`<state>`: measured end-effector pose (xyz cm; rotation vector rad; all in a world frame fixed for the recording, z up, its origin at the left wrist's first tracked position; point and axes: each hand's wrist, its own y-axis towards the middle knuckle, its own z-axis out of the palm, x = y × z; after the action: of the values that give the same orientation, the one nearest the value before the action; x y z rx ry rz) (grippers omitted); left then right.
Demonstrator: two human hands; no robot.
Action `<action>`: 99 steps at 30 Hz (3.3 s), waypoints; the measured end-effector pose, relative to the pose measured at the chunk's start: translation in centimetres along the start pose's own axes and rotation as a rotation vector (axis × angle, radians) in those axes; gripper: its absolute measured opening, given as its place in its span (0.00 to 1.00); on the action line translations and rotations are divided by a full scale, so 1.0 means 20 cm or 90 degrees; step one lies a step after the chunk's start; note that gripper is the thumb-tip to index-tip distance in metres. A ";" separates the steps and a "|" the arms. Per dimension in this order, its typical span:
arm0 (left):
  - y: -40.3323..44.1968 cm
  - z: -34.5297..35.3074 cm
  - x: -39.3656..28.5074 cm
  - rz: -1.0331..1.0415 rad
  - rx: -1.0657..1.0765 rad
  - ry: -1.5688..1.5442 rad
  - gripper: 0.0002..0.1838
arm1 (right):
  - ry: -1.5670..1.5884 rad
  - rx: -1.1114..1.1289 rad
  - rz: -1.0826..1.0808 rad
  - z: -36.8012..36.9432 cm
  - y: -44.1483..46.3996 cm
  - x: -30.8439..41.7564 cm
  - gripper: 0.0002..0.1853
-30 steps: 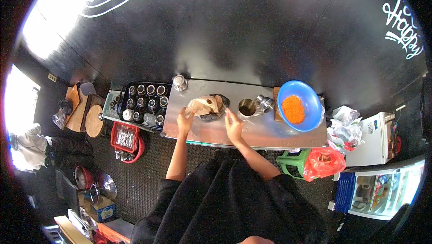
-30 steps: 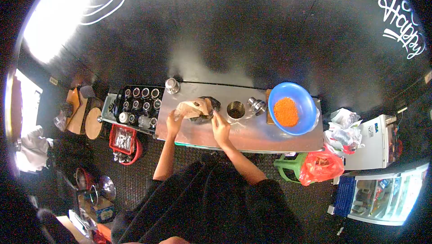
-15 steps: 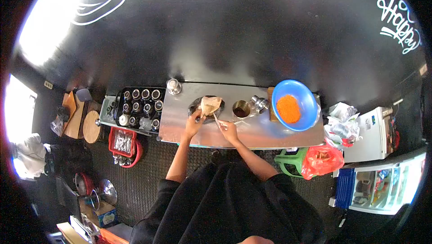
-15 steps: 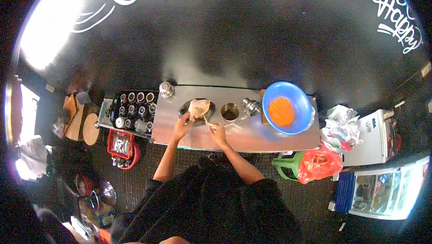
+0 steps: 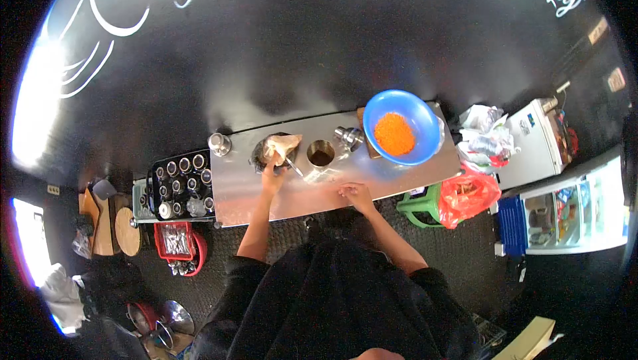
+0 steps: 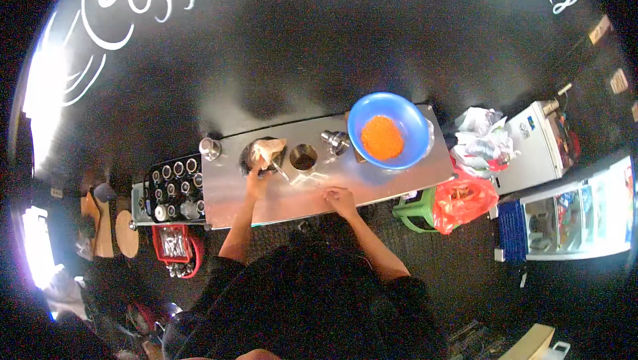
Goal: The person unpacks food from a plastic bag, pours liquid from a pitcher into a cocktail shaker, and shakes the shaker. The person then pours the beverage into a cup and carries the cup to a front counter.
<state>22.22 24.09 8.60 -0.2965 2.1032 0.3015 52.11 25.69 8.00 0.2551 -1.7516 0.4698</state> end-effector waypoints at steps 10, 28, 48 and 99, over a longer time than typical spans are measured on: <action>-0.22 0.31 -0.47 0.062 -0.258 0.225 0.45 | 0.042 -0.050 -0.020 -0.27 -0.09 0.08 0.11; -0.81 1.53 -1.17 0.167 0.208 0.135 0.36 | 0.223 -0.104 0.088 -1.30 -0.83 -0.46 0.14; -0.77 1.90 -1.15 0.188 0.344 0.398 0.18 | 0.016 -0.335 0.398 -1.32 0.07 -1.67 0.31; -0.63 0.91 -1.68 -0.059 0.134 -0.609 0.30 | 0.244 -0.067 0.142 -1.37 -0.80 0.55 0.09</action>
<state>57.95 21.36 26.73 -0.0855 1.1576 0.1187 80.31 24.53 26.31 -0.1035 -1.4281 0.5458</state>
